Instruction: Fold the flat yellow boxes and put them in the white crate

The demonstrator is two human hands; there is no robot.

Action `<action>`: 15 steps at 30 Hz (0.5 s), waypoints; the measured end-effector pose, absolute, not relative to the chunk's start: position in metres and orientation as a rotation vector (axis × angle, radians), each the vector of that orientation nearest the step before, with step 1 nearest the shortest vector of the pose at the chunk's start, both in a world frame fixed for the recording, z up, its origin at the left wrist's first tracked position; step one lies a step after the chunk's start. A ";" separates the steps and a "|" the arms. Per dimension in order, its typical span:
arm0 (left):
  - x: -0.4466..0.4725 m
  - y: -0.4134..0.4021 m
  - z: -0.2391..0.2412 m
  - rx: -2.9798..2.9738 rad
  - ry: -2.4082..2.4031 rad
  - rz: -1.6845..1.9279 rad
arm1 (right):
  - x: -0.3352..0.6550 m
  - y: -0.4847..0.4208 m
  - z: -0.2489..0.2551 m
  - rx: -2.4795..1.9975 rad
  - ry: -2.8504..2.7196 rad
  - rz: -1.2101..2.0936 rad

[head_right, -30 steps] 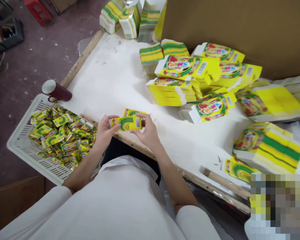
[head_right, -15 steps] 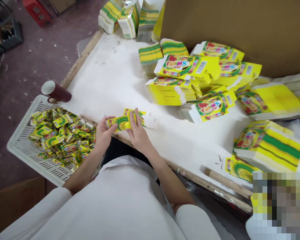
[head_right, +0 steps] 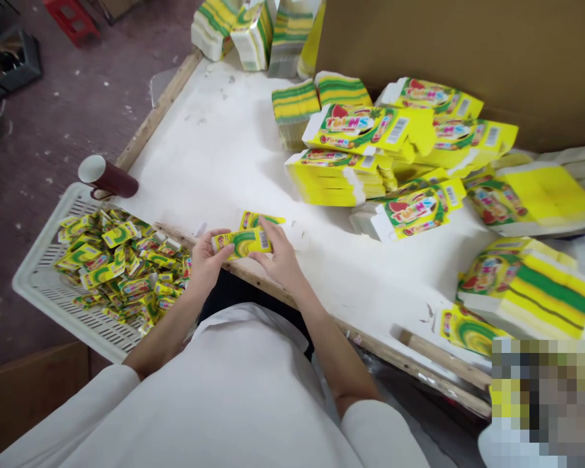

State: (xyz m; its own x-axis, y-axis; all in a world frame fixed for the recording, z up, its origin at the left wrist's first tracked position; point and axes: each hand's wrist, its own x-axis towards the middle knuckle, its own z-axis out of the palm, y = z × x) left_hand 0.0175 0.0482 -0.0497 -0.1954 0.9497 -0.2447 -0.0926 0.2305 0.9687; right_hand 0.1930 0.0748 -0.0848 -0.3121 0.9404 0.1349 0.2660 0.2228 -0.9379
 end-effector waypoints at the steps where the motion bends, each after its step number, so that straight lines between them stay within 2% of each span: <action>1: 0.017 0.048 -0.049 0.865 1.391 1.204 | 0.195 0.077 -0.085 -1.106 -1.672 1.144; 7: 0.020 0.045 -0.047 0.775 1.304 1.259 | 0.188 0.071 -0.078 -1.082 -1.497 1.230; 10: 0.024 0.042 -0.048 0.761 1.290 1.250 | 0.173 0.065 -0.077 -1.189 -1.391 1.123; 12: 0.024 0.041 -0.049 0.807 1.332 1.240 | 0.166 0.064 -0.079 -1.255 -1.388 1.046; 15: 0.004 0.039 -0.045 0.977 1.519 1.253 | 0.172 0.070 -0.085 -1.182 -1.538 1.109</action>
State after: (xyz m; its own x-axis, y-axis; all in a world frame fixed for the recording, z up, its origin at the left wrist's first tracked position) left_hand 0.0043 0.0388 -0.0449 -0.2733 0.9490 -0.1575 0.0260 0.1709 0.9849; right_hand 0.1719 0.0695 -0.0848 -0.1636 0.9794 0.1182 0.1973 0.1499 -0.9688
